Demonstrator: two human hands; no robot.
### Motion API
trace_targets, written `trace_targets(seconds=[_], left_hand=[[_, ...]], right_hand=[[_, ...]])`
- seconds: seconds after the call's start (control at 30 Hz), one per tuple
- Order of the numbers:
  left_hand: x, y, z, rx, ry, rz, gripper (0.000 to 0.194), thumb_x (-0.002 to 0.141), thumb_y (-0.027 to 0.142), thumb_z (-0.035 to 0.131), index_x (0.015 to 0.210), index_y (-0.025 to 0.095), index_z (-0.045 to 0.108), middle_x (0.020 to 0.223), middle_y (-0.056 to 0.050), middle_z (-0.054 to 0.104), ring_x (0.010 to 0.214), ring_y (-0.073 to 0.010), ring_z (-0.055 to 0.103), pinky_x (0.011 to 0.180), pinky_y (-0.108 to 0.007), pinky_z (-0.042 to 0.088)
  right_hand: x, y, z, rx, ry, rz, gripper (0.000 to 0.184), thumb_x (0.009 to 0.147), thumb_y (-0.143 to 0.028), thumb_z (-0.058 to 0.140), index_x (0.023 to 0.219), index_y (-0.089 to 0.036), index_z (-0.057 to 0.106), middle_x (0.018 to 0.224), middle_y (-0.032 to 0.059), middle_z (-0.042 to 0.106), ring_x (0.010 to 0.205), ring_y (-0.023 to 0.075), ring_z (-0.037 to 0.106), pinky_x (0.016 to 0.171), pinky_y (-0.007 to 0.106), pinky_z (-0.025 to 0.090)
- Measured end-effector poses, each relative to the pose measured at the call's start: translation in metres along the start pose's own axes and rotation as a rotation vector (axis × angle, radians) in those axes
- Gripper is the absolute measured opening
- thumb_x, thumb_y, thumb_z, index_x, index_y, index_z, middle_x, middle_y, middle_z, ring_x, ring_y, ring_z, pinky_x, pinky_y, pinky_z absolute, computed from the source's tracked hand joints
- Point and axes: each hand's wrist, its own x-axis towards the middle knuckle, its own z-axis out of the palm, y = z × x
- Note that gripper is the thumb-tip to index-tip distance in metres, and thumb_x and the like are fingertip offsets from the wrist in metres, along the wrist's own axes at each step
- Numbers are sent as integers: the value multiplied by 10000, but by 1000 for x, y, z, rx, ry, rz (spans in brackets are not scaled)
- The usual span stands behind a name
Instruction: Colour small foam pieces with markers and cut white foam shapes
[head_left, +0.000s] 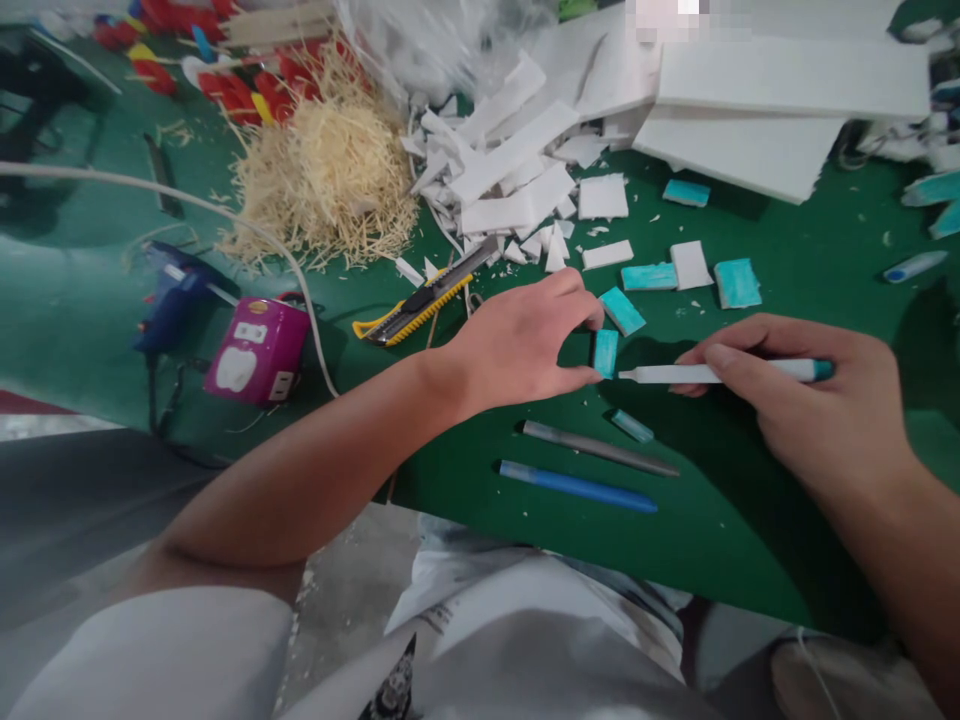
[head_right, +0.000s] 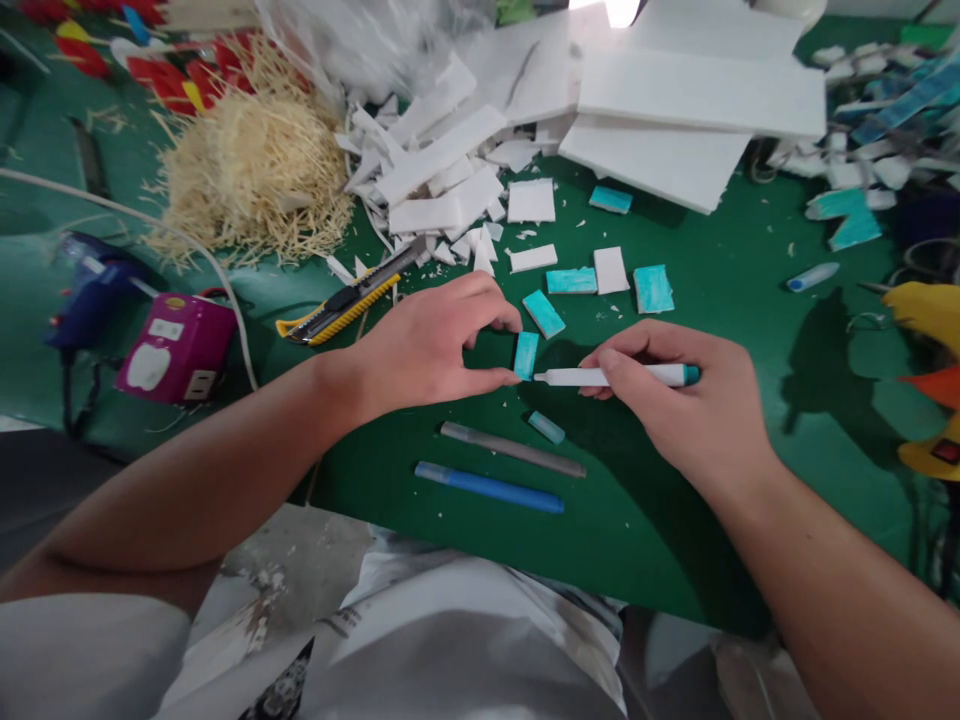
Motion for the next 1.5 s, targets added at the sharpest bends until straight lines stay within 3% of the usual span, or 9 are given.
trace_targets(seconds=[0.7, 0.93, 1.5], left_hand=[[0, 0, 1, -10, 17, 17, 305, 879, 312, 828, 1124, 190, 692, 1121, -50, 654, 834, -161, 644, 690, -271, 436], [0, -1, 1, 2, 16, 16, 318, 883, 331, 824, 1131, 186, 687, 1099, -45, 650, 831, -160, 636, 697, -271, 435], [0, -1, 2, -10, 14, 14, 313, 879, 341, 818, 1119, 194, 681, 1089, -39, 642, 840, -160, 643, 699, -270, 452]], right_hand=[[1, -1, 2, -5, 13, -21, 152, 772, -277, 727, 627, -287, 772, 604, 0, 718, 556, 150, 625, 508, 271, 489], [1, -11, 6, -19, 19, 64, 117, 806, -357, 727, 746, -297, 806, 666, -2, 738, 602, 149, 666, 611, 298, 575], [3, -12, 5, -2, -12, 58, 106, 779, -339, 712, 721, -308, 795, 613, -13, 711, 568, 148, 660, 579, 289, 564]])
